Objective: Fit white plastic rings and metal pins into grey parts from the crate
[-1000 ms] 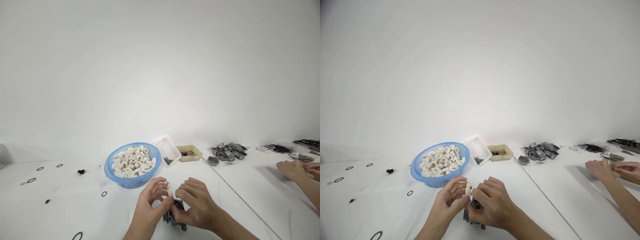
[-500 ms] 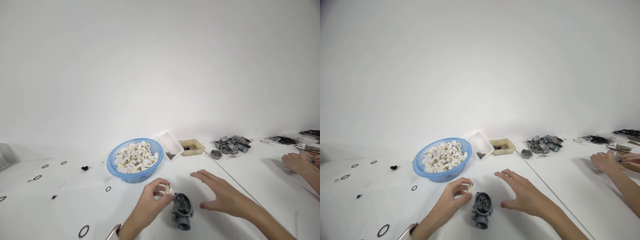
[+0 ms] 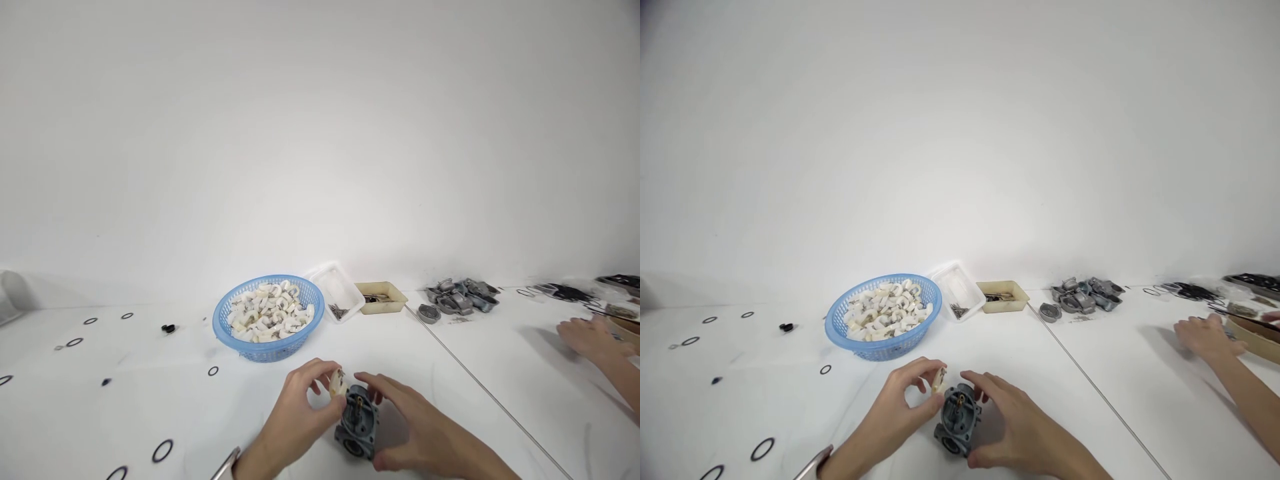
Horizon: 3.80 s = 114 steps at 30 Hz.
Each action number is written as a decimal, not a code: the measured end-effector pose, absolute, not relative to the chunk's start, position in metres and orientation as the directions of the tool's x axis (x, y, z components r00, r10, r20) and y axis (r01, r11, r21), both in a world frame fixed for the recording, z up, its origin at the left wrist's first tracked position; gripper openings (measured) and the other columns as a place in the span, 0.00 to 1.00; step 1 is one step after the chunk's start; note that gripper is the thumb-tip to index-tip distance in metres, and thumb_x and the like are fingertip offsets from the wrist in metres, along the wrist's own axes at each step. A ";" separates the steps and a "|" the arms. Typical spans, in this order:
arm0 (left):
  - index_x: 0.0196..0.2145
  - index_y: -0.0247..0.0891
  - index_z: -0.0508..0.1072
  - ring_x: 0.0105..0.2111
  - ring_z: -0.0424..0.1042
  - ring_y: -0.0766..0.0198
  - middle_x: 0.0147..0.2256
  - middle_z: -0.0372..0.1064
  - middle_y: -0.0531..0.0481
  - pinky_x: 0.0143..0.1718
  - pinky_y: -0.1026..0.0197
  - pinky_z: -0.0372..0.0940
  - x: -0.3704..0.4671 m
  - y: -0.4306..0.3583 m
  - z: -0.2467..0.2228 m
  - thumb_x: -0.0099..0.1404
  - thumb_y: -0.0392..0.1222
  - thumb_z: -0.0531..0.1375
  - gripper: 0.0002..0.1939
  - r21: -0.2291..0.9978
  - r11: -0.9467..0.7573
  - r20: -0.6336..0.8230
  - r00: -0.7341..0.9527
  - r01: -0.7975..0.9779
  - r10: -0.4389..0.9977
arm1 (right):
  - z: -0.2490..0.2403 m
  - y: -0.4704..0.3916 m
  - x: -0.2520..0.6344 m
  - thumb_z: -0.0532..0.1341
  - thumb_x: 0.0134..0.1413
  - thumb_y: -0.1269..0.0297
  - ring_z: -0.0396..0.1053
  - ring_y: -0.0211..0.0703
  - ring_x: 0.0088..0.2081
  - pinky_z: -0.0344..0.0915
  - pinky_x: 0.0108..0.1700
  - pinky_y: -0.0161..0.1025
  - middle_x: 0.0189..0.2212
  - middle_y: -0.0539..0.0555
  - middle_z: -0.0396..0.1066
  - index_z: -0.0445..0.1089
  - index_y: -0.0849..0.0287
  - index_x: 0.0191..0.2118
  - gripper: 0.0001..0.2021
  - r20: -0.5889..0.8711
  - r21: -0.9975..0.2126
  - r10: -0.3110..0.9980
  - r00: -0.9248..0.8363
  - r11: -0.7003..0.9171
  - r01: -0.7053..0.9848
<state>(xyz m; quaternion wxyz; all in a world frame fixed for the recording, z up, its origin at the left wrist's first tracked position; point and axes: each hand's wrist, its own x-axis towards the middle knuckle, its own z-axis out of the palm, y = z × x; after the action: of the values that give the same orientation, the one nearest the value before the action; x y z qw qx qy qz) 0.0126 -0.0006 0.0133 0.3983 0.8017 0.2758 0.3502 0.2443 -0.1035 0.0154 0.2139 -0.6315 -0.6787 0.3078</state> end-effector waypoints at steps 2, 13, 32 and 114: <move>0.46 0.41 0.78 0.39 0.72 0.59 0.38 0.74 0.52 0.43 0.59 0.65 0.012 -0.001 0.015 0.60 0.35 0.61 0.16 0.817 -0.550 0.356 0.601 0.170 0.715 | 0.015 -0.104 0.246 0.79 0.36 0.55 0.63 0.62 0.62 0.60 0.64 0.54 0.62 0.55 0.66 0.54 0.39 0.72 0.56 -0.111 -0.663 0.989 -0.094 -0.003 0.749; 0.42 0.42 0.77 0.37 0.72 0.59 0.36 0.70 0.53 0.40 0.60 0.64 0.015 -0.015 0.012 0.56 0.35 0.69 0.15 0.668 -0.708 0.399 0.692 0.229 0.601 | 0.002 -0.104 0.257 0.79 0.35 0.59 0.46 0.66 0.72 0.46 0.71 0.60 0.74 0.55 0.48 0.47 0.44 0.74 0.61 -0.122 -0.741 0.978 -0.169 0.023 0.671; 0.51 0.44 0.75 0.46 0.73 0.54 0.47 0.74 0.48 0.49 0.55 0.67 0.020 -0.016 0.000 0.59 0.33 0.69 0.21 0.641 -0.743 0.416 0.726 0.192 0.547 | -0.004 -0.108 0.253 0.71 0.50 0.69 0.69 0.53 0.59 0.63 0.64 0.52 0.60 0.56 0.66 0.57 0.43 0.70 0.42 -0.016 -0.910 0.986 -0.168 0.055 0.412; 0.47 0.41 0.75 0.48 0.75 0.47 0.49 0.75 0.44 0.52 0.47 0.70 0.018 -0.020 -0.006 0.56 0.40 0.69 0.19 0.548 -0.755 0.447 0.638 0.360 0.628 | 0.039 0.116 0.288 0.63 0.69 0.58 0.74 0.48 0.49 0.74 0.51 0.51 0.54 0.56 0.73 0.72 0.57 0.54 0.13 0.289 -0.173 0.957 -0.032 0.086 0.981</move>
<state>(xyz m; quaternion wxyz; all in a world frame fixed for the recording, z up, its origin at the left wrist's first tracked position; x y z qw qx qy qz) 0.0182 -0.0196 -0.0059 0.2091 0.8804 0.2803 0.3204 0.2881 0.1156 0.0392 0.1670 -0.6752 -0.7176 -0.0365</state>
